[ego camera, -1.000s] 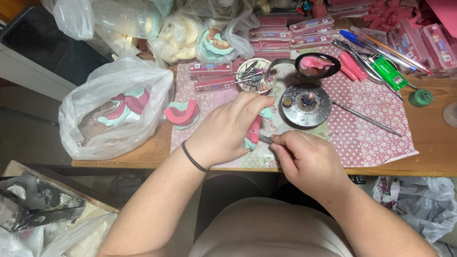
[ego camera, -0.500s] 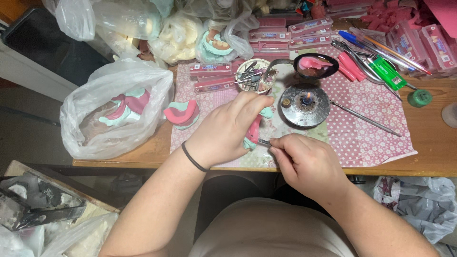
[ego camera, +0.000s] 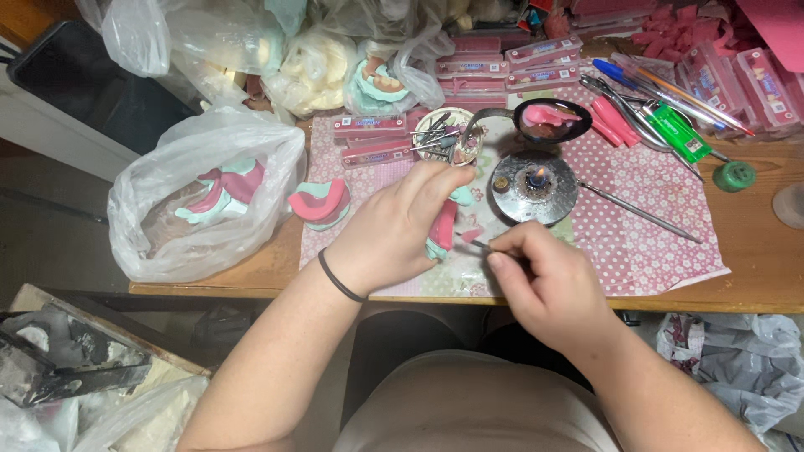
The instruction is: The person uses a metal tool to scrape and smooth the surface of a pink and teal denture held in the left hand. The person repeatedly dips the tool into a small metal dish and continues scraping the denture surface throughout the clip.
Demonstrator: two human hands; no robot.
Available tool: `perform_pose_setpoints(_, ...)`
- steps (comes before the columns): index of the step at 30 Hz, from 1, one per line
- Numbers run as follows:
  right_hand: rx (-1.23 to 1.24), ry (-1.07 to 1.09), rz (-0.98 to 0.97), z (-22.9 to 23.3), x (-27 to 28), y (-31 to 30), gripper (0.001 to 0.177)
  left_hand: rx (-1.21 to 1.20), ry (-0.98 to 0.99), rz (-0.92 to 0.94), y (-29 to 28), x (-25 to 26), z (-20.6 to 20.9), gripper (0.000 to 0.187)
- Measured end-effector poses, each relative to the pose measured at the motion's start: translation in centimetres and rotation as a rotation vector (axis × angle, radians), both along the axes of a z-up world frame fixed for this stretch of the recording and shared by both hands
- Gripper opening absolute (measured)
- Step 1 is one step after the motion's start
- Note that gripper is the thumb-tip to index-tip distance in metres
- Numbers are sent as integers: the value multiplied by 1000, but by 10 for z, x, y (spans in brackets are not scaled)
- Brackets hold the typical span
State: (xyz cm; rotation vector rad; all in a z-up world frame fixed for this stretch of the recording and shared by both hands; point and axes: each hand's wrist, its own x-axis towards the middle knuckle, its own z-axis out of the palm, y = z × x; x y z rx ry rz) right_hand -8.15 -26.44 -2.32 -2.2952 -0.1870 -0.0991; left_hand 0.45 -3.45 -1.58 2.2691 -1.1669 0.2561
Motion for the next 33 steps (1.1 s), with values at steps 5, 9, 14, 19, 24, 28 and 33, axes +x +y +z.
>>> perform_pose_setpoints(5, 93, -117, 30, 16, 1, -29, 23, -86, 51, -11, 3, 4, 1, 97)
perform_pose_setpoints(9, -238, -387, -83, 46, 22, -72, 14, -140, 130, 1, 4, 5, 5, 102)
perform_pose_setpoints(14, -640, -167, -225, 90, 68, -83, 33, -132, 96, 14, 4, 5, 3, 102)
perform_pose_setpoints(19, -1055, -180, -153, 103, 96, -82, 44, -125, 105, 31, 5, 5, 4, 102)
perform_pose_setpoints(24, -1199, 4, -121, 116, 106, -73, 62, -70, 137, 30, 4, 5, 6, 107)
perform_pose_setpoints(28, -1214, 116, -127, 122, 109, -69, 62, -85, 116, 17, 4, 5, 6, 99)
perform_pose_setpoints(33, -1274, 114, -121, 121, 116, -71, 67, -114, 107, -1, 4, 4, 4, 98)
